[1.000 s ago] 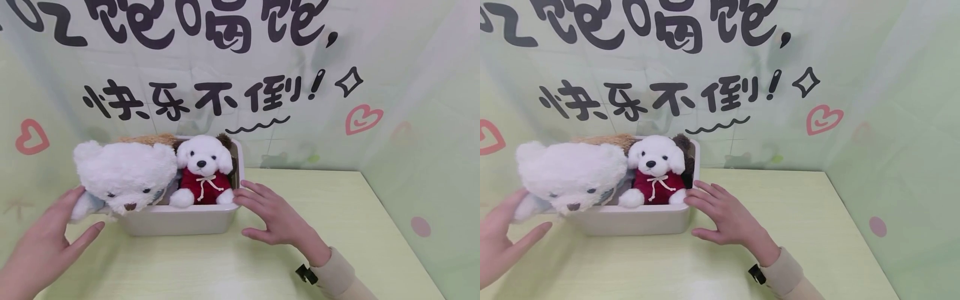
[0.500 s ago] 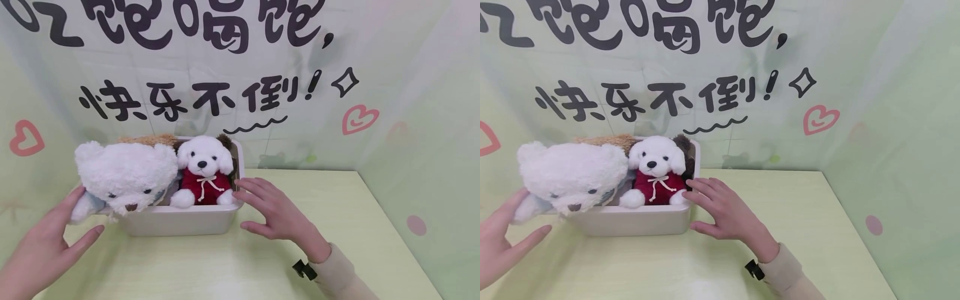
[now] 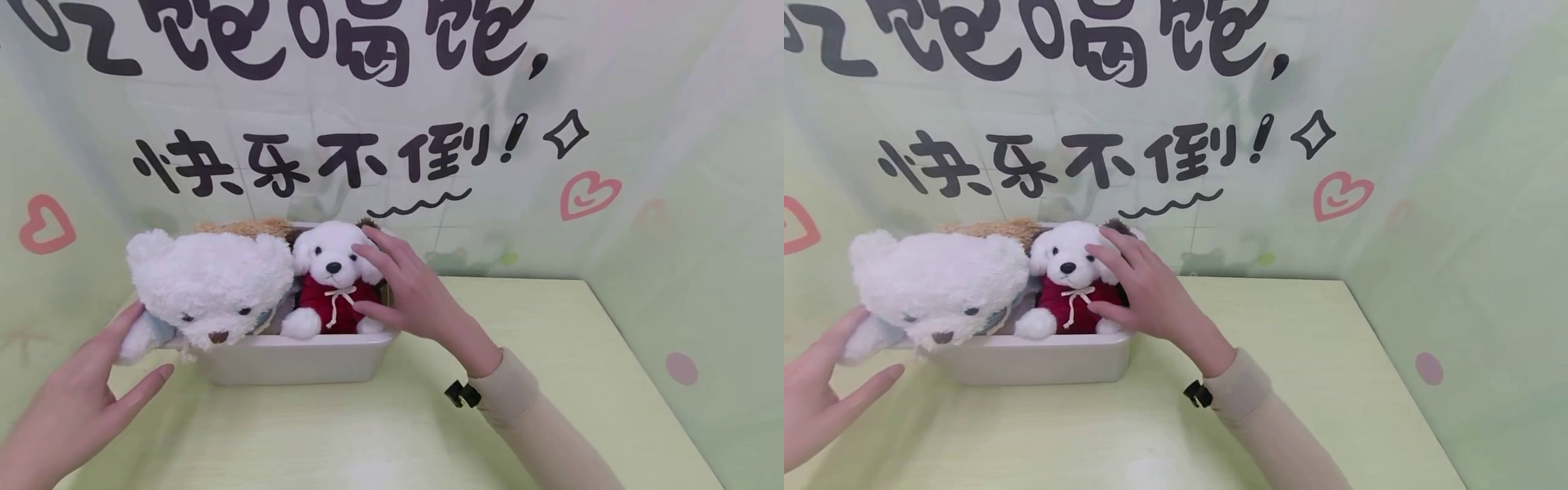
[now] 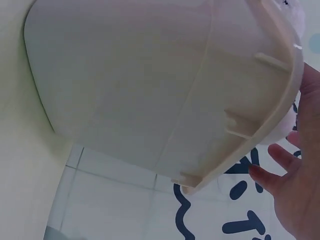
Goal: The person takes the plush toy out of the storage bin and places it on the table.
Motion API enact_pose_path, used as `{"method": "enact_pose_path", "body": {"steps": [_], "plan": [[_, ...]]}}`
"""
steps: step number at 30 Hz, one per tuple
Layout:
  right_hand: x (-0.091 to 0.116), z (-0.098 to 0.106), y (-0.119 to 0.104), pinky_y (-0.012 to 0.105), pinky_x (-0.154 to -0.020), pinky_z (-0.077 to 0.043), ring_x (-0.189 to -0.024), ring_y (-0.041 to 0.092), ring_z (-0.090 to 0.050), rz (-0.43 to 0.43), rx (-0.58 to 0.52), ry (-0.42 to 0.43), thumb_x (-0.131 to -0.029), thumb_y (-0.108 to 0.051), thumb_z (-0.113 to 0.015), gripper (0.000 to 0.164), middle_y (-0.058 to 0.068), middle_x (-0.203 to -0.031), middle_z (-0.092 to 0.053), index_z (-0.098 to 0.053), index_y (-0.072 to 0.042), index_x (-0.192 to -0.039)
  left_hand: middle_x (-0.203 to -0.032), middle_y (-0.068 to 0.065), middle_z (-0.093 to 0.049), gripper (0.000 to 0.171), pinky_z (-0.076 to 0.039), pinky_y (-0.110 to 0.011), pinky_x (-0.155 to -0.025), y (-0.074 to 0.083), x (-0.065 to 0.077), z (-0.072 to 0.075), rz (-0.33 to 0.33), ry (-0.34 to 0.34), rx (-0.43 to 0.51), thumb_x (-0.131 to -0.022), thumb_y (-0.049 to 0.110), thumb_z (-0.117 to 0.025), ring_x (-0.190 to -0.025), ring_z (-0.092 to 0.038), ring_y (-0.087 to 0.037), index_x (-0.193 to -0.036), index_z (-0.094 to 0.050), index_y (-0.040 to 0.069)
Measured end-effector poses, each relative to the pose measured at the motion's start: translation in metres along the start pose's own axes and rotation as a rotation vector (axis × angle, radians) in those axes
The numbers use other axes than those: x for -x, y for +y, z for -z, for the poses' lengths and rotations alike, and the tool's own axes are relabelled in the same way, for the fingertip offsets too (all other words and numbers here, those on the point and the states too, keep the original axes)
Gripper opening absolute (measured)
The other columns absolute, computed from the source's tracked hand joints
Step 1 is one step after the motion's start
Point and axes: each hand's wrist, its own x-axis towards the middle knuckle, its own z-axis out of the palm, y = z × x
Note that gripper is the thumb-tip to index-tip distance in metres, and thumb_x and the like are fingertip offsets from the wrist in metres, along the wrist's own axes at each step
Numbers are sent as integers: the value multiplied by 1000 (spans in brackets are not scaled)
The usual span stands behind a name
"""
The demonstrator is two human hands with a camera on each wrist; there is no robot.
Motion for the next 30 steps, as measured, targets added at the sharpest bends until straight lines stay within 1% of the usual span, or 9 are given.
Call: {"method": "enact_pose_path", "body": {"steps": [4,6,8,11,16,20,23,26,30], "plan": [[-12,-8,8,38,-116,-37,-145,30,-37,-107,-43,-70,-84,-34,-87,86,19,-159,-35,-43,-4,-151,-134,-33,-57,90,-41,-38,-76,2,-1,-3,21,18,-8,-86,18,-83,-93,-56,-33,-162,-34,15],[-18,-11,9,39,-115,-39,-147,28,-35,-153,-58,-113,-84,-38,-87,90,17,-162,-33,-40,-6,-153,-138,-33,-55,83,-42,-43,-90,2,0,-6,29,33,7,-91,15,-78,-109,-56,-44,-161,-34,14],[-25,-13,9,41,-116,-37,-148,28,-33,-181,-81,-146,-83,-41,-87,93,15,-163,-30,-38,-8,-155,-138,-33,-55,77,-40,-33,-102,0,2,-8,30,51,17,-94,13,-74,-125,-54,-33,-161,-36,14],[-32,-17,9,42,-118,-33,-149,28,-31,-202,-110,-166,-82,-41,-88,97,14,-165,-28,-36,-9,-157,-139,-33,-54,71,-29,-22,-109,-1,2,-9,33,61,25,-97,11,-70,-132,-50,-33,-160,-37,14],[-43,-24,8,39,-118,-33,-148,26,-34,-229,-186,-119,-80,-34,-91,91,15,-162,-32,-43,-9,-153,-135,-36,-54,70,-32,-53,-107,1,1,-9,48,57,26,-97,11,-70,-115,-52,-56,-160,-37,11],[-45,-26,8,34,-112,-39,-138,26,-47,-211,-203,-45,-77,-27,-93,76,17,-152,-47,-57,-7,-142,-136,-36,-54,69,-31,-48,-114,1,1,-9,38,57,30,-98,11,-69,-117,-51,-58,-160,-37,12],[-44,-28,9,31,-109,-41,-132,27,-53,-181,-209,9,-75,-23,-94,71,20,-145,-53,-62,-5,-136,-137,-35,-54,68,-23,-30,-121,0,2,-9,40,44,41,-99,10,-67,-125,-50,-52,-161,-36,14],[-42,-29,9,28,-107,-43,-130,27,-55,-160,-231,55,-74,-20,-94,68,22,-143,-55,-64,-4,-133,-140,-35,-52,68,-19,-23,-119,-2,4,-8,57,21,59,-101,11,-64,-139,-44,-27,-162,-34,17],[-43,-30,11,27,-106,-45,-128,28,-57,-126,-267,110,-73,-15,-94,63,22,-141,-56,-66,-2,-129,-143,-34,-50,68,-16,-12,-110,-3,4,-6,67,5,77,-102,11,-62,-139,-30,5,-163,-32,19]]}}
